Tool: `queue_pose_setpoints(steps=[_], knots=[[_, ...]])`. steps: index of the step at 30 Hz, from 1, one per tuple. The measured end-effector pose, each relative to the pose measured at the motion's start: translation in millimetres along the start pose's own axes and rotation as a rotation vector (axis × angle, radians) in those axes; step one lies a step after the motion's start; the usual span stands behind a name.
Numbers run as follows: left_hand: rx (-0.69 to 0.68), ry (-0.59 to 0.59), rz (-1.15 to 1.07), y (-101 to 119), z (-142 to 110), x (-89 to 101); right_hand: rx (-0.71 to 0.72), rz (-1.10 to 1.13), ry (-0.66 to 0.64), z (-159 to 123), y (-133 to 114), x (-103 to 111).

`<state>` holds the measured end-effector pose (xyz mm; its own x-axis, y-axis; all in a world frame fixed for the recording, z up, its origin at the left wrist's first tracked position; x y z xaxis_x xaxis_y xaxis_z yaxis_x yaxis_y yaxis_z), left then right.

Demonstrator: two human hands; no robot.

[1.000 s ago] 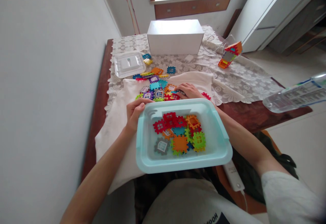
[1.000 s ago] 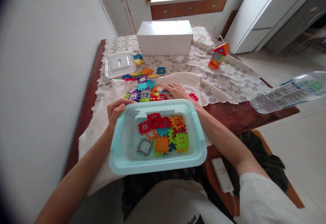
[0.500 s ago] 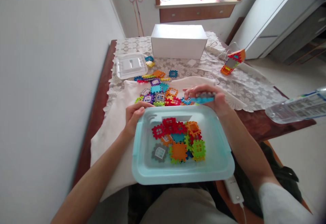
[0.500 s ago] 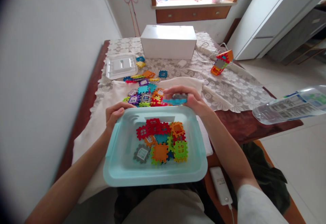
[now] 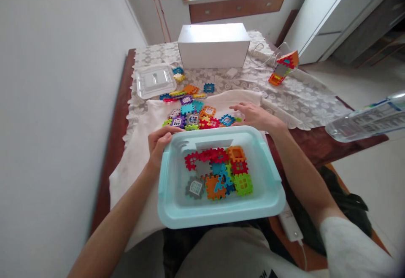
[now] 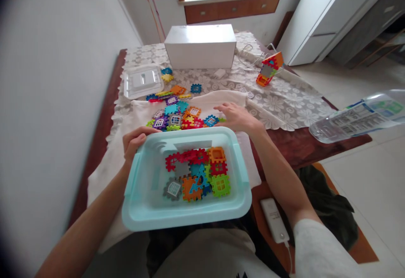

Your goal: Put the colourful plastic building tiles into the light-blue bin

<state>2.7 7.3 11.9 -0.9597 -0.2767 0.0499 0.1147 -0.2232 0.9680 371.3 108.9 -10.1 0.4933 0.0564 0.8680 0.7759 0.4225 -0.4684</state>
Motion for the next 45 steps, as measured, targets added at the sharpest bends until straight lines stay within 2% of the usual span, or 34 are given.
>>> queue_pose_setpoints(steps=[3,6,11,15,20,24,29,32,37,45], knots=[[-0.001,-0.006,-0.006,-0.1,0.3,0.0,0.025,0.018,-0.012,5.0,-9.0,-17.3],[0.024,0.002,-0.026,0.8,-0.1,-1.6,0.049,0.018,-0.004,8.7,-7.8,-29.8],[0.026,-0.009,-0.049,0.1,-0.2,-2.5,0.039,0.180,0.085,11.4,10.0,-37.4],[0.011,-0.017,-0.045,-1.4,0.1,-1.8,0.026,0.356,0.154,14.8,13.9,-40.4],[0.008,-0.022,-0.039,-1.0,-0.5,-2.1,0.102,0.393,0.112,18.0,13.2,-40.3],[0.012,-0.019,-0.032,-0.6,-0.7,-2.3,0.042,0.371,0.065,14.8,11.3,-38.4],[0.002,-0.018,-0.035,-2.8,0.6,-1.6,0.010,0.349,0.069,11.9,-6.5,-35.8],[-0.008,-0.005,-0.034,-3.8,1.1,-1.1,0.013,0.503,0.085,13.3,-19.2,-30.7],[0.007,-0.001,-0.029,-2.0,0.8,-2.1,-0.012,0.742,0.021,14.6,-31.2,-24.4],[0.001,-0.010,-0.017,-3.9,-1.3,-1.1,-0.054,0.647,-0.051,12.7,-24.9,-24.9]])
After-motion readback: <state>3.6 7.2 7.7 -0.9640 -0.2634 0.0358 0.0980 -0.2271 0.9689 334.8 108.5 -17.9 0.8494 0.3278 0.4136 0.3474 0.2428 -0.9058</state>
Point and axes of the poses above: each hand's wrist, its own z-axis towards the middle knuckle, its own x-axis out of the back of the hand, y = z × x, the point moved 1 cm from there along z, towards the middle knuckle, and after that the axes turned 12 degrees about y, right-handed, at the moved point
